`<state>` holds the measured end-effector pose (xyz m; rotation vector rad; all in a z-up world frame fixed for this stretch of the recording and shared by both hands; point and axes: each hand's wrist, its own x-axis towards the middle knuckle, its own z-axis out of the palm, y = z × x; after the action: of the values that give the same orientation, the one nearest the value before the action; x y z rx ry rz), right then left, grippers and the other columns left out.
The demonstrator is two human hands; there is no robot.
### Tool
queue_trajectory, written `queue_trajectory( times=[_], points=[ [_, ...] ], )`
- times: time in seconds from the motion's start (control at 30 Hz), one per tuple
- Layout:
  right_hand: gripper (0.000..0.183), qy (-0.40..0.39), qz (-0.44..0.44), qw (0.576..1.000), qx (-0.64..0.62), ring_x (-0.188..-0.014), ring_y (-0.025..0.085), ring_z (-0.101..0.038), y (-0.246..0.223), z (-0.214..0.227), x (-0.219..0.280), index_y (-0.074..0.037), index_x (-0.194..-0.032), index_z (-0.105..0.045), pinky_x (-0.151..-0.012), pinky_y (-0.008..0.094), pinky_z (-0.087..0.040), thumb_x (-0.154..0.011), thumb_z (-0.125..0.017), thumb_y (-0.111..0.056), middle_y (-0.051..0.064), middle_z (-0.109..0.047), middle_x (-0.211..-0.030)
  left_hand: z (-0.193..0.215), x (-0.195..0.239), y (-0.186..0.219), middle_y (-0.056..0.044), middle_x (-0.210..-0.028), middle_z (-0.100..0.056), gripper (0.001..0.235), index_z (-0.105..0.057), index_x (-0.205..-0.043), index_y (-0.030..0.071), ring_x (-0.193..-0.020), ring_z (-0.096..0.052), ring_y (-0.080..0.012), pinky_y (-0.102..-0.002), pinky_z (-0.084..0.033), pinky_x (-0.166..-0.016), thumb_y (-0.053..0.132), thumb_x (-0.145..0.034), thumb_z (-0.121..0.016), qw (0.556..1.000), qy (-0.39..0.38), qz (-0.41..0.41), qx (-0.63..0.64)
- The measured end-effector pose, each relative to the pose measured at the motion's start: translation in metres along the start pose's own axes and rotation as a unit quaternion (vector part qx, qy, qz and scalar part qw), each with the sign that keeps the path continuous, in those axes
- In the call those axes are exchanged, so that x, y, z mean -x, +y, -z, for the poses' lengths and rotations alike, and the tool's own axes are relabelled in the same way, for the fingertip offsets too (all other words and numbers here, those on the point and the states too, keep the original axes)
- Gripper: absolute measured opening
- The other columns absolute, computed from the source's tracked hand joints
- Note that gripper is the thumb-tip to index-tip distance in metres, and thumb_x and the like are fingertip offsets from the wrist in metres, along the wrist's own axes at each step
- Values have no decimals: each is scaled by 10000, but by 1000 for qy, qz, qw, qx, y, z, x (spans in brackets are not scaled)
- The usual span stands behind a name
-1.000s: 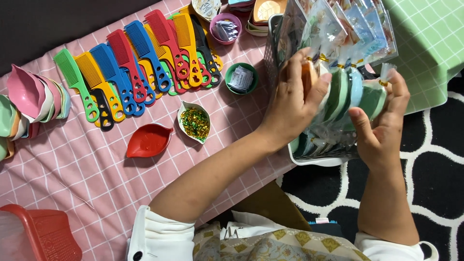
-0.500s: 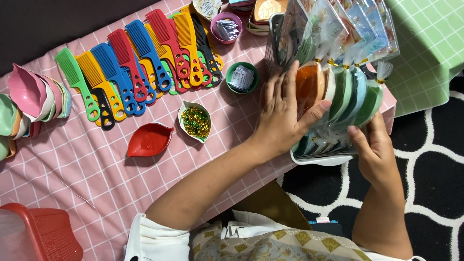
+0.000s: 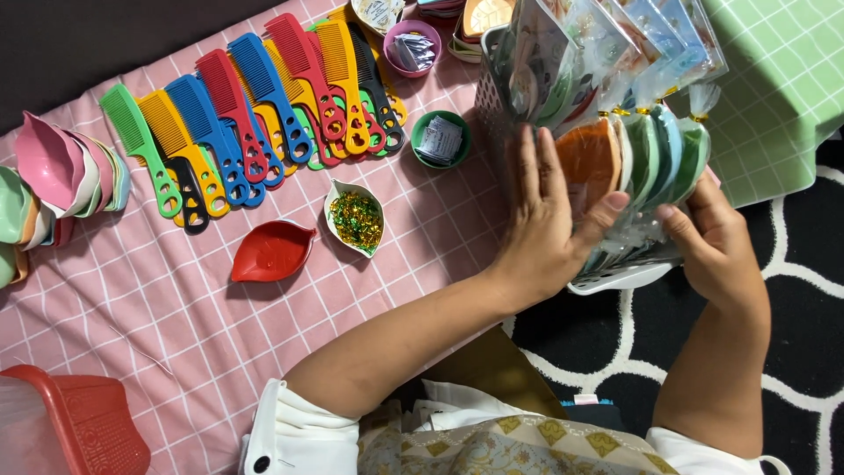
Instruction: The person packages small colorful objects into plastic bags by hand, placing one item in each bag and then sealing it with a small adhesive strip before placing the finished packages into a grey basket.
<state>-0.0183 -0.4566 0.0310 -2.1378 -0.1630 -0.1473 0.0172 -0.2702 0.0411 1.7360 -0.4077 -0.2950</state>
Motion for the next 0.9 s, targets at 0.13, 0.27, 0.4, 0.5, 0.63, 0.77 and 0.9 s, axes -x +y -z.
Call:
queue_trajectory(
  times=[0.13,0.27,0.4,0.5,0.63,0.77,0.9],
  points=[
    [368,-17,9,1000,21,-1252,246,-286,4,4,2,40,-1240,-405,-1065,376,-218,-920,-400,-141,155,-375,-1277,-8,15,-7,-230,-1437,210,902,146,-1342,-7,-1354,201,-309,-440,102,-1091,638,-791,-162,995,85,-36,49],
    [350,-23,-41,998,-51,-1045,172,-410,19,12,0,47,-1238,-417,-883,266,-341,-913,-427,-81,107,-421,-1149,-11,22,-5,-177,-1443,215,875,178,-1336,13,-1344,206,-274,-412,102,-1066,580,-787,-199,987,15,36,157],
    [448,-38,-60,992,-100,-1116,186,-407,38,28,-9,47,-1306,-374,-943,280,-334,-874,-426,-62,126,-424,-1265,-18,18,-13,-202,-1450,160,857,149,-1345,1,-1351,165,-298,-423,81,-1071,567,-802,-195,985,14,9,172],
    [417,-21,-81,981,-173,-1096,167,-451,65,38,-13,18,-1296,-399,-915,264,-378,-890,-440,-65,100,-454,-1240,-23,15,-25,-216,-1456,129,797,117,-1355,3,-1362,146,-309,-420,65,-1084,502,-833,-218,989,8,-26,147],
    [359,-24,-72,988,-133,-1079,137,-450,85,47,-15,-3,-1278,-426,-912,244,-361,-938,-438,-120,61,-474,-1199,-5,17,-39,-198,-1471,69,802,83,-1370,25,-1375,78,-313,-445,-37,-1083,478,-820,-284,991,-25,-38,122],
    [333,-10,-71,988,-140,-1054,128,-488,91,42,-13,-32,-1268,-442,-891,234,-403,-954,-449,-146,48,-503,-1178,22,44,-54,-165,-1462,-153,642,-189,-1354,47,-1341,-181,-292,-380,-176,-1068,370,-837,-389,997,-44,-29,57],
    [236,31,-88,978,-185,-901,41,-553,106,41,-11,-125,-1165,-499,-798,142,-456,-951,-518,-223,-30,-566,-1074,61,101,-66,-166,-1261,-484,345,-527,-1167,49,-1152,-495,-283,-399,-385,-984,241,-896,-433,996,-19,-87,5]
  ],
)
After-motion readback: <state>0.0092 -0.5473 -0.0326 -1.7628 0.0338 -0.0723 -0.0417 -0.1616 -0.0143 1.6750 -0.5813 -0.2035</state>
